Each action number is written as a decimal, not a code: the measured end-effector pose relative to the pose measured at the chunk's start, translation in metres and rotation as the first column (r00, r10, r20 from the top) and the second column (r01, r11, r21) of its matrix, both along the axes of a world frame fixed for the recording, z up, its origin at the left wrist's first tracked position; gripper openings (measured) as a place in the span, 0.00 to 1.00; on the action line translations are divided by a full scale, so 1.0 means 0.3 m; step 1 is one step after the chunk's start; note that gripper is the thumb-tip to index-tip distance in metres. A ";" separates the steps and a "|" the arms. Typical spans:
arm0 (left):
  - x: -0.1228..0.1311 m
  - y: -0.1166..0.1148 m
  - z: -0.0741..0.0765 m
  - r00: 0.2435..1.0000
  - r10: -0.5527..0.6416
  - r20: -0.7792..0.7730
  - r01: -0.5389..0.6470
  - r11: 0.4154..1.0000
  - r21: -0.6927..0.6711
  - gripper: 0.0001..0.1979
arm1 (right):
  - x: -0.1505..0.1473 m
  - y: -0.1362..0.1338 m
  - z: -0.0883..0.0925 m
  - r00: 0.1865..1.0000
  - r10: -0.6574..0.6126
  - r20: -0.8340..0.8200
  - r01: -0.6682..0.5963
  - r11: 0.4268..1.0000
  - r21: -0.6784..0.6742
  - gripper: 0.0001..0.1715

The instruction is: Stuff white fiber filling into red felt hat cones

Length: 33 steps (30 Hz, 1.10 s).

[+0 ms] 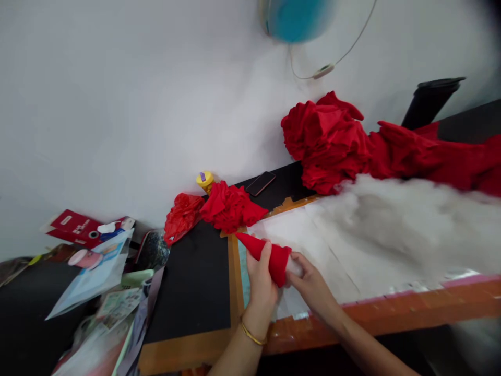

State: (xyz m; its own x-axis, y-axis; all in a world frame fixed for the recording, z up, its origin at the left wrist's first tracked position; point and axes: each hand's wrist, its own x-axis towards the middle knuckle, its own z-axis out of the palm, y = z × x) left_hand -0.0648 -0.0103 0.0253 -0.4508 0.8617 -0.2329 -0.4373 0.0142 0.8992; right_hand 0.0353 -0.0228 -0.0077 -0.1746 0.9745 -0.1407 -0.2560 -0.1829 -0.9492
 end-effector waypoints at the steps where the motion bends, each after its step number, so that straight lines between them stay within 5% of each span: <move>1: 0.013 -0.009 -0.008 0.999 -0.031 -0.011 0.031 0.999 -0.014 0.22 | -0.009 -0.001 0.002 0.999 0.011 -0.039 -0.013 0.999 -0.030 0.17; 6: 0.064 -0.046 -0.058 0.994 -0.076 -0.075 0.077 0.997 0.017 0.27 | -0.050 -0.001 0.033 0.930 0.024 -0.366 -0.075 0.989 -0.125 0.17; 14: 0.051 -0.045 -0.076 0.996 -0.073 -0.055 0.071 0.997 -0.027 0.24 | -0.048 -0.004 0.008 0.847 0.049 -0.529 -0.166 0.970 -0.176 0.21; 19: 0.028 -0.059 -0.103 0.970 -0.224 -0.093 0.228 0.973 0.029 0.21 | -0.003 0.016 -0.027 0.924 0.239 -0.298 -0.258 0.966 -0.025 0.20; 24: 0.002 -0.070 -0.089 0.912 -0.406 -0.062 0.411 0.905 0.109 0.19 | 0.043 0.034 0.000 0.930 0.367 -0.035 -0.360 0.924 0.127 0.17; 29: -0.015 -0.080 -0.083 0.900 -0.434 -0.021 0.435 0.899 0.056 0.22 | 0.049 0.042 0.025 0.922 0.383 0.053 -0.385 0.898 0.214 0.13; 33: -0.017 -0.074 -0.094 0.927 -0.354 0.123 0.355 0.935 0.012 0.21 | 0.033 0.037 0.002 0.921 0.390 0.003 -0.386 0.911 0.145 0.12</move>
